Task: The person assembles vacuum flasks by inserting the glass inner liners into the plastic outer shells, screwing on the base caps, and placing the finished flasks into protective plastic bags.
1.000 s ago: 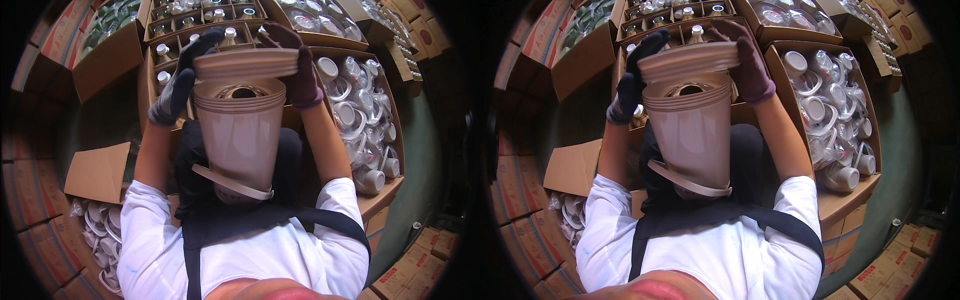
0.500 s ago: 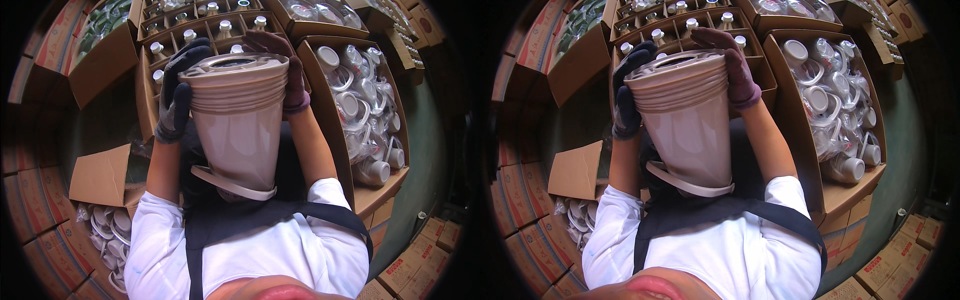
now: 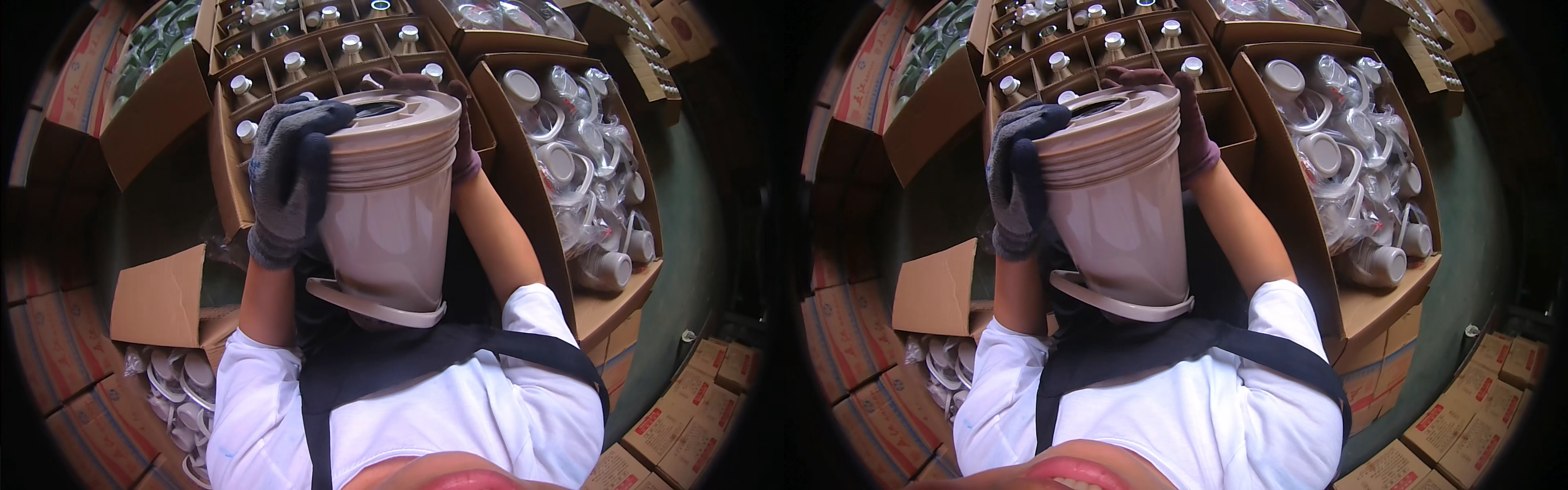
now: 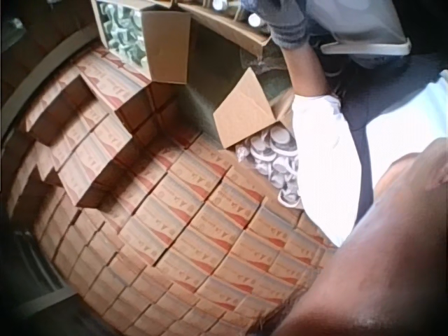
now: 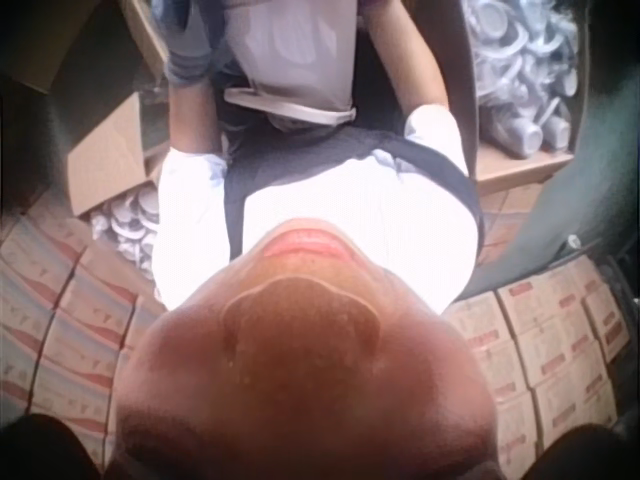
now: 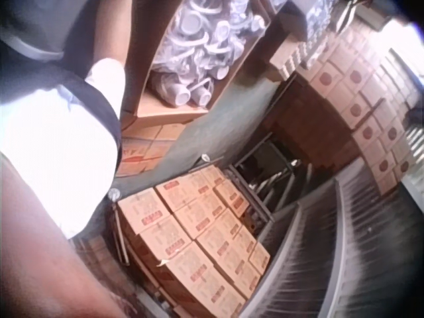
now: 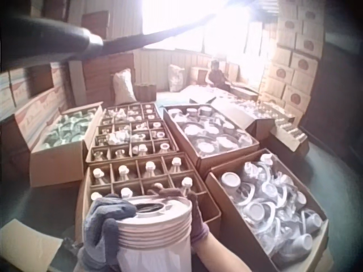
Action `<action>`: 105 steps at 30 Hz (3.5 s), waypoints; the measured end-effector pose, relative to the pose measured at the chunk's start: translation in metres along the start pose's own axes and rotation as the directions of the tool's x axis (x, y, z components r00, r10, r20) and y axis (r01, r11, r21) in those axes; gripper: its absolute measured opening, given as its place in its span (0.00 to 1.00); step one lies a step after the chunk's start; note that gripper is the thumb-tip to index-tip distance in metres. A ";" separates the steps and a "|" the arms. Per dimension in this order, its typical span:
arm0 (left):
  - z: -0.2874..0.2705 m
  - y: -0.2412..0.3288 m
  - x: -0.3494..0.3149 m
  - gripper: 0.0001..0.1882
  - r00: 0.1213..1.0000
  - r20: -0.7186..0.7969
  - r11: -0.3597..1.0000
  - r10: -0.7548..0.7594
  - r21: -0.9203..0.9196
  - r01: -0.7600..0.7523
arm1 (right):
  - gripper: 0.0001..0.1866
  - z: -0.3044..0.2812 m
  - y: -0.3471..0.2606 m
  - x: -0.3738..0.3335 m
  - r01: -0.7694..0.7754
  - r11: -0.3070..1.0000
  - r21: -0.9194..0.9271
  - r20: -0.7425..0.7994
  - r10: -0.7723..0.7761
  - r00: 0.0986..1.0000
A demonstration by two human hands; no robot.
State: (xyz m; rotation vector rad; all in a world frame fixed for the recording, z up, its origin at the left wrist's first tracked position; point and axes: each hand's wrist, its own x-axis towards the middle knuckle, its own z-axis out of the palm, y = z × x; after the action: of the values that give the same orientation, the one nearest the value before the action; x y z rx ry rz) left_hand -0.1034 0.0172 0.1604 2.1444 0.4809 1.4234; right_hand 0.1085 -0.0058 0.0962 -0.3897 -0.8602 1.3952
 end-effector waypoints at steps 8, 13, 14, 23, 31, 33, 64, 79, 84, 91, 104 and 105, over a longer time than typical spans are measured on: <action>-0.002 -0.040 -0.005 0.33 0.847 -0.262 0.771 -0.463 -0.591 0.238 | 0.29 0.036 -0.031 -0.010 0.401 0.812 -0.425 -0.173 -0.507 0.844; -0.039 -0.075 -0.020 0.33 0.930 0.089 0.890 -0.357 0.336 0.310 | 0.47 0.029 -0.041 -0.011 0.598 0.745 -0.296 0.380 -0.482 0.789; -0.031 -0.061 -0.016 0.33 0.970 -0.072 0.971 -0.233 0.039 0.236 | 0.46 0.031 -0.046 -0.017 0.407 0.878 -0.253 0.182 -0.370 0.911; -0.014 -0.037 -0.009 0.31 0.999 -0.017 0.997 -0.046 -0.068 0.045 | 0.41 0.014 -0.021 0.006 0.274 0.843 -0.463 -0.093 -0.354 0.931; -0.031 -0.030 -0.002 0.30 0.985 0.151 0.985 0.080 0.141 -0.102 | 0.48 -0.004 -0.027 -0.002 0.180 0.847 -0.501 -0.003 -0.210 0.978; -0.056 -0.060 -0.013 0.35 0.976 0.179 0.720 -0.126 0.693 -0.034 | 0.49 0.004 -0.040 -0.004 0.459 0.886 -0.065 0.304 -0.421 0.855; -0.017 0.007 -0.023 0.22 0.988 -0.130 0.865 -0.088 -0.501 0.011 | 0.29 0.037 -0.050 -0.006 0.038 0.974 -0.225 0.117 -0.011 0.993; 0.101 -0.019 -0.073 0.21 0.733 0.659 0.180 -0.169 -0.710 0.681 | 0.26 0.186 -0.167 -0.042 0.420 -0.664 -0.618 0.021 0.521 0.854; 0.053 0.010 -0.099 0.13 0.767 0.426 0.506 -0.479 -0.580 0.639 | 0.24 0.175 -0.179 -0.070 -0.190 -0.510 -0.839 -0.389 0.316 0.865; 0.023 0.046 -0.100 0.20 0.849 0.360 0.662 -0.388 -0.532 0.528 | 0.18 0.179 -0.189 -0.083 0.602 -0.083 -0.794 0.460 0.566 0.685; 0.036 0.034 -0.106 0.16 0.727 0.476 0.382 -0.495 -0.632 0.674 | 0.11 0.185 -0.188 -0.087 0.544 -0.222 -0.809 0.380 0.509 0.773; 0.042 0.023 -0.108 0.18 0.762 0.469 0.407 -0.447 -0.652 0.640 | 0.11 0.183 -0.190 -0.089 0.614 -0.233 -0.754 0.417 0.553 0.721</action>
State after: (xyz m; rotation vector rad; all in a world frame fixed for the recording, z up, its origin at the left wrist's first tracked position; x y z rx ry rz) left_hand -0.1060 -0.0700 0.0808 1.1914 0.3251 0.7464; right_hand 0.1131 -0.1681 0.3218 -1.0999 -2.7846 0.1526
